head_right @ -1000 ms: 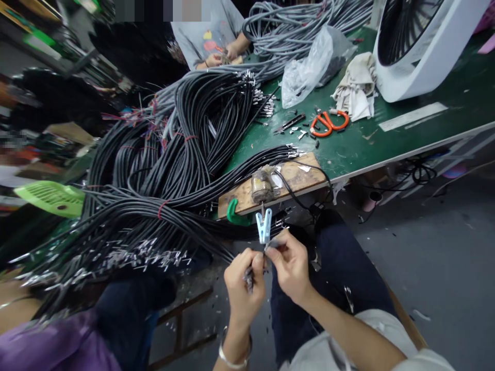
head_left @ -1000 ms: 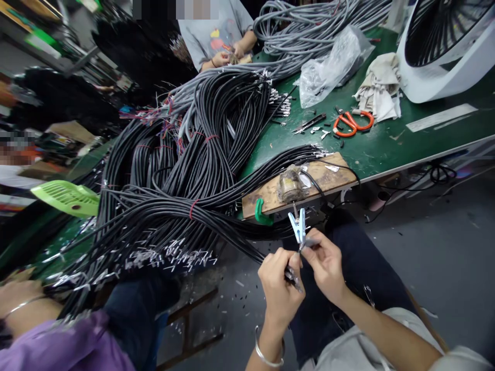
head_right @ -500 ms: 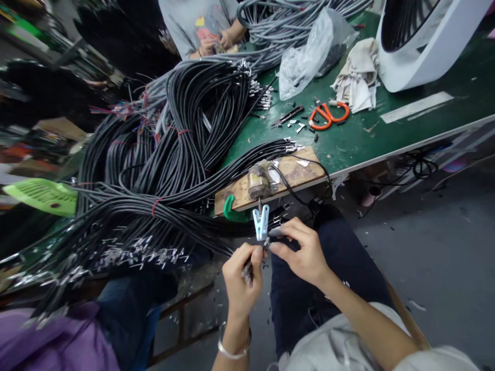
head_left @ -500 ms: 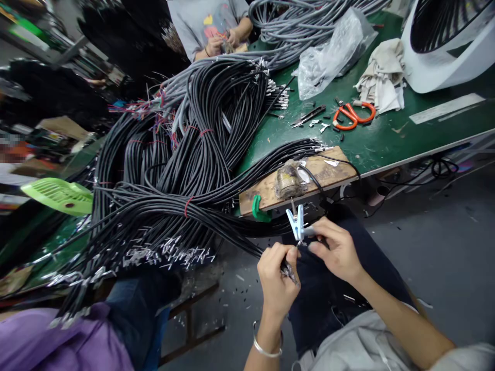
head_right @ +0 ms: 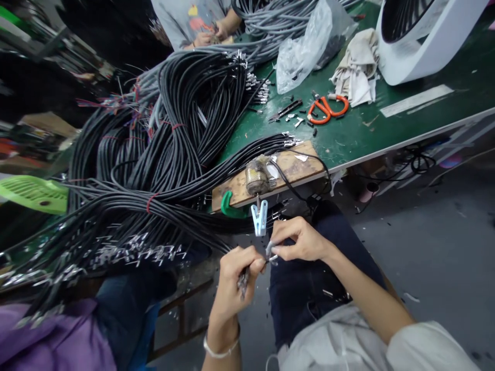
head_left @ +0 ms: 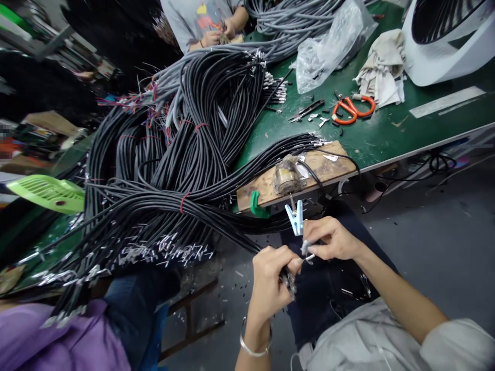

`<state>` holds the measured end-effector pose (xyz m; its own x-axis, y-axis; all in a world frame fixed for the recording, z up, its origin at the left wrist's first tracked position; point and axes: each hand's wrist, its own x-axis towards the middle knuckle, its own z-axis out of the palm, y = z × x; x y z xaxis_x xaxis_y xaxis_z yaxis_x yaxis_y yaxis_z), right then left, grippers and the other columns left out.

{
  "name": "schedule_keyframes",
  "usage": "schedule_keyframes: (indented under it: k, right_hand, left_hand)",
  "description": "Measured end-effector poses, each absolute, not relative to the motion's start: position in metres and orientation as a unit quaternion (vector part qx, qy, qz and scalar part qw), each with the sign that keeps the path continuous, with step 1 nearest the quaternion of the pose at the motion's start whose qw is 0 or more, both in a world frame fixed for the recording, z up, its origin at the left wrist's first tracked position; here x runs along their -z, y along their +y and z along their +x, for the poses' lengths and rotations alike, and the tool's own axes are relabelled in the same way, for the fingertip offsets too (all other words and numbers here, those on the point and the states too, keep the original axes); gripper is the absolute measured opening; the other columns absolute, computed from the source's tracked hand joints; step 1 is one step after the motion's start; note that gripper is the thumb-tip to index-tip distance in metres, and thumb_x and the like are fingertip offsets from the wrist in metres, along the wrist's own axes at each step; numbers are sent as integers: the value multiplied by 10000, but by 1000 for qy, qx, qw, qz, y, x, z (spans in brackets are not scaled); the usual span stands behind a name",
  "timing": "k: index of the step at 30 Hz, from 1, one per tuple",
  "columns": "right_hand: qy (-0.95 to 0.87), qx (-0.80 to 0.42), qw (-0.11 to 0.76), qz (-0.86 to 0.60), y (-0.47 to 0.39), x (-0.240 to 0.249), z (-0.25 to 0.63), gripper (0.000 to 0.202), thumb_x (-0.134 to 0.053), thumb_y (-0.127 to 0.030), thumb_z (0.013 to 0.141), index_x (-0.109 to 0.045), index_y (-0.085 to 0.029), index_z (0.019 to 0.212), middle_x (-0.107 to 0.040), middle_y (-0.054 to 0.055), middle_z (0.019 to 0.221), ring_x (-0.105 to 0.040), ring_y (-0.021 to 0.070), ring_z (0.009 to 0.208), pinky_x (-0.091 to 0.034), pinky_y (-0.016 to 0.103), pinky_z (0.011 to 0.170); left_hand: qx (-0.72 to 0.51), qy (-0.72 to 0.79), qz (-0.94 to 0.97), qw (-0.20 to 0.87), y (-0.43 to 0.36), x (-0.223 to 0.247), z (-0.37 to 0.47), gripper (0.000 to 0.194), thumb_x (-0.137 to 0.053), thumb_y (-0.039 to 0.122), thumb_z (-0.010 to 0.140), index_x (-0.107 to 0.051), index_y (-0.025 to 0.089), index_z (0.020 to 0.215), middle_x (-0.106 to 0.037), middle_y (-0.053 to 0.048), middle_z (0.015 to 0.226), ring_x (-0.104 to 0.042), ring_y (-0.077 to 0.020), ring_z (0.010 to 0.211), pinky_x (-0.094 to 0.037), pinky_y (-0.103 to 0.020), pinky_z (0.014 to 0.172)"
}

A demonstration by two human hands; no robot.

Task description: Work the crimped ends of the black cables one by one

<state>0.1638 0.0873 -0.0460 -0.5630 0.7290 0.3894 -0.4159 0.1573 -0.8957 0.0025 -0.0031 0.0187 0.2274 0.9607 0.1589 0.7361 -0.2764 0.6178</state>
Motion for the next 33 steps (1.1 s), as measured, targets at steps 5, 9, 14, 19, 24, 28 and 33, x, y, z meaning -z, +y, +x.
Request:
schedule_keyframes:
  k: [5,9,14,19,24,28,33]
  right_hand:
    - [-584,-562,488,-324,82,38,168,144,-616,-220,836,-673,-164,717,-609,25,677,-556,146,634,-448,276,578]
    - [-687,-384,499,-363,65,24,179,20,-666,-188,818,-671,-172,829,-622,52,784,-557,179,749,-476,338,696]
    - [-795,-222,464,-321,51,25,183,120,-629,-100,836,-646,-159,939,-620,97,887,-526,210,828,-483,370,721]
    - [-805,-91,481,-334,46,41,167,69,-597,-110,822,-569,-142,876,-575,94,778,-482,213,729,-464,375,652]
    - [-685,-204,565,-413,35,42,142,75,-522,-121,829,-497,-189,811,-499,34,721,-475,186,695,-442,324,618]
    - [-609,-382,519,-462,41,57,137,118,-554,-152,804,-501,-195,708,-488,-11,657,-463,135,593,-398,262,554]
    - [-561,-434,503,-495,60,76,152,117,-541,-218,869,-588,-174,772,-540,-1,646,-503,134,569,-416,253,528]
  left_hand:
    - [-296,599,719,192,-3,-10,8,136,-586,166,869,-610,191,737,-619,7,648,-515,-126,577,-308,-284,601]
    - [-318,623,693,176,-2,-6,14,119,-609,160,855,-618,186,739,-627,5,666,-543,-132,607,-322,-279,614]
    - [-305,643,680,176,0,-6,18,151,-606,161,851,-591,184,703,-610,9,661,-533,-135,605,-317,-277,614]
    - [-302,662,664,173,2,-6,23,159,-567,152,868,-577,189,713,-604,12,669,-530,-137,618,-321,-273,624]
    - [-332,669,649,148,3,-3,27,180,-513,141,889,-533,185,716,-558,9,658,-495,-137,602,-314,-268,606]
    - [-362,638,663,146,-4,-4,23,208,-459,128,911,-535,190,727,-538,11,643,-477,-138,590,-308,-268,597]
    - [-364,627,669,165,-5,-3,18,201,-480,133,911,-562,190,737,-563,12,645,-499,-141,600,-319,-274,617]
